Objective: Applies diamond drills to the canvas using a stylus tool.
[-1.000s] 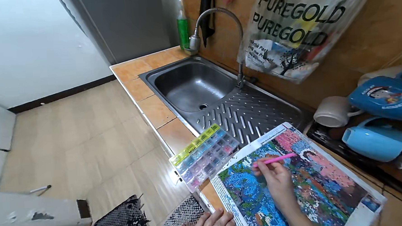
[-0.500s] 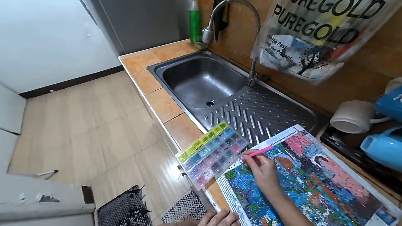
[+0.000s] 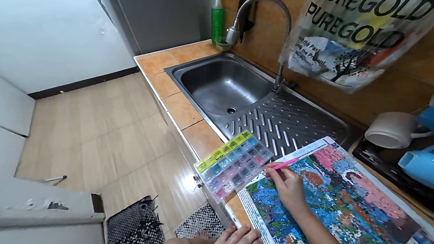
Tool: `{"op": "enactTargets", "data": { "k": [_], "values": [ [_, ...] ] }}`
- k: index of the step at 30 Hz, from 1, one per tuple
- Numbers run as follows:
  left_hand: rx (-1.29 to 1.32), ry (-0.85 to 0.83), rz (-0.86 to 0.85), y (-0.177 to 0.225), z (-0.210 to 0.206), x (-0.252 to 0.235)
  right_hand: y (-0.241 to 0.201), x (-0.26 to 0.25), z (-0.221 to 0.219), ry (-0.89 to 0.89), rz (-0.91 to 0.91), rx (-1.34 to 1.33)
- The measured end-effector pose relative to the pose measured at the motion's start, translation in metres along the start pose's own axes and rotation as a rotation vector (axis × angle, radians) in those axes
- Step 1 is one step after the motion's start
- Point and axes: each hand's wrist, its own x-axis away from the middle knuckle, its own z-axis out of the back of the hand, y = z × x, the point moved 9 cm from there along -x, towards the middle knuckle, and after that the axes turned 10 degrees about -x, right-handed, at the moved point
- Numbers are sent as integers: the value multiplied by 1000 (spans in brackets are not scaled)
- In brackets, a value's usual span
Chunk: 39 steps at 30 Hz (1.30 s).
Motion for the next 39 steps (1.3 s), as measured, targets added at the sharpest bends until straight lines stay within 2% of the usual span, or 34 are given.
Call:
{"op": "enactTargets", "data": {
  "k": [10,27,39],
  "values": [
    [-8,5,3,0,0,0,7,-5,9,46,-22,-11],
    [-16,14,-6,0,-1,0,3,-5,7,44,14,-34],
    [-18,8,-10,0,-1,0,7,-4,2,8,-29,-20]
  ]
}}
